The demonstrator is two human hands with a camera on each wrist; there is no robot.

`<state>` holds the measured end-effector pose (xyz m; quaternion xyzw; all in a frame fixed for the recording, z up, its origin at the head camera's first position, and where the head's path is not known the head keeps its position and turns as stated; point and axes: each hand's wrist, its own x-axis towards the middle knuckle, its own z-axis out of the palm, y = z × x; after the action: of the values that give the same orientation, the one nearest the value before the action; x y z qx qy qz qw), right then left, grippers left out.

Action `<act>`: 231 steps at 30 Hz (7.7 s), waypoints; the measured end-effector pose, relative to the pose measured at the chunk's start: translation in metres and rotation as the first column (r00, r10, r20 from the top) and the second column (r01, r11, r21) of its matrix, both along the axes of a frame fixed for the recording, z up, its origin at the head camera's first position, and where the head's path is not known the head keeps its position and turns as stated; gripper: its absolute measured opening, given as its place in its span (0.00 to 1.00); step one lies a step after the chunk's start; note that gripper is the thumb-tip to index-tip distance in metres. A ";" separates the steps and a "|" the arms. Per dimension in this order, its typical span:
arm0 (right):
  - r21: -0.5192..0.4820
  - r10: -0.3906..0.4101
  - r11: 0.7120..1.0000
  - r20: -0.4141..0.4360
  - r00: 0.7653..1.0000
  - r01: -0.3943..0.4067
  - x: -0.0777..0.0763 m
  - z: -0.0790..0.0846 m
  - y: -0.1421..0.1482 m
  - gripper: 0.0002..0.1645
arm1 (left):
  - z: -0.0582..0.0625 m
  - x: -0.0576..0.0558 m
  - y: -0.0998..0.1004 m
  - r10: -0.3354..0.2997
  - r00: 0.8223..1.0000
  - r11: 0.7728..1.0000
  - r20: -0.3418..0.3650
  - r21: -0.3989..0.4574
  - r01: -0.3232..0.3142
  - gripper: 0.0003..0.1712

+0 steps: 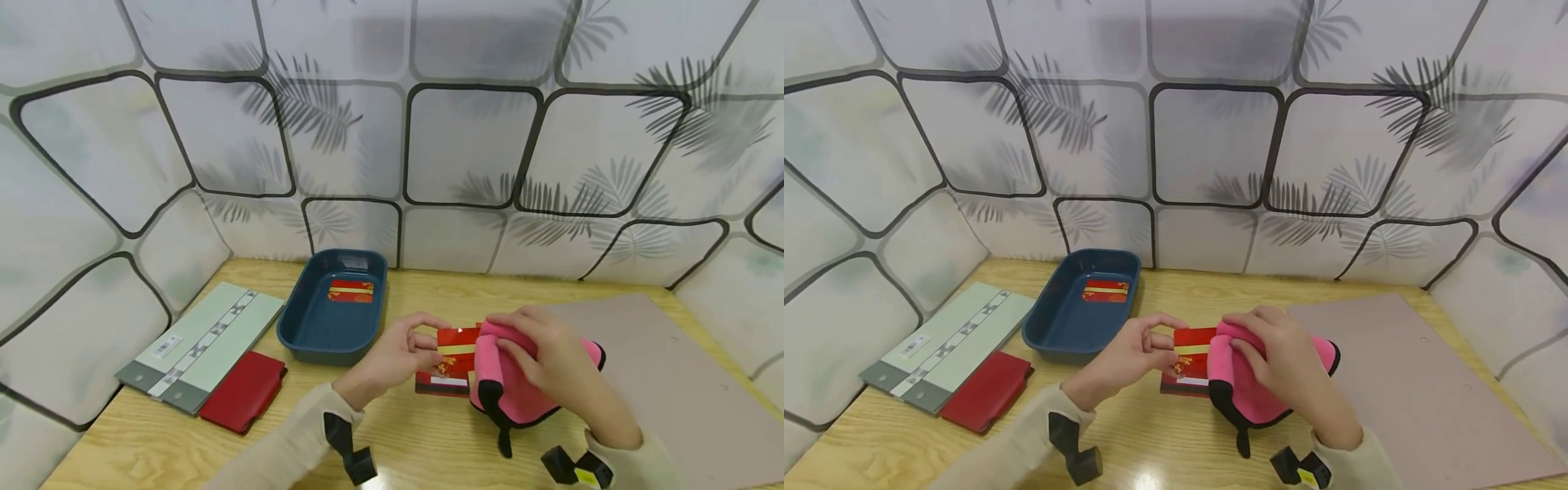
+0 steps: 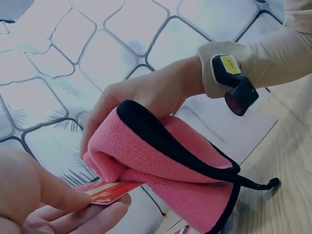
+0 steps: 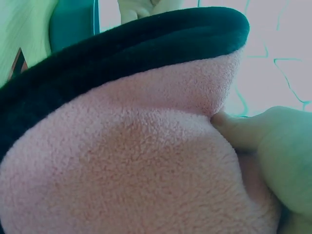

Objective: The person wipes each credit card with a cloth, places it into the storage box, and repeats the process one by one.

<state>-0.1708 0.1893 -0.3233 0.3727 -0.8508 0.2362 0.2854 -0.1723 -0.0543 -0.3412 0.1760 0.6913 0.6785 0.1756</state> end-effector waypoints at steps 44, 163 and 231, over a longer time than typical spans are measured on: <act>-0.061 0.027 0.998 -0.054 0.998 -0.030 0.006 0.013 0.006 0.28 | 0.013 -0.001 -0.023 0.068 0.992 0.998 -0.111 0.007 -0.068 0.24; -0.122 -0.112 0.987 -0.019 0.994 0.108 0.017 0.041 0.048 0.29 | -0.086 -0.107 0.085 0.018 0.916 0.768 -0.400 -0.581 -0.269 0.33; -0.040 -0.034 0.999 -0.002 0.999 0.034 0.016 0.012 -0.002 0.19 | -0.010 0.004 0.025 0.157 0.986 0.979 -0.046 0.136 -0.150 0.21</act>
<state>-0.1551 0.1875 -0.3109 0.3529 -0.8516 0.2478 0.2981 -0.1679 -0.0296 -0.3509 0.1525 0.6612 0.7289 0.0909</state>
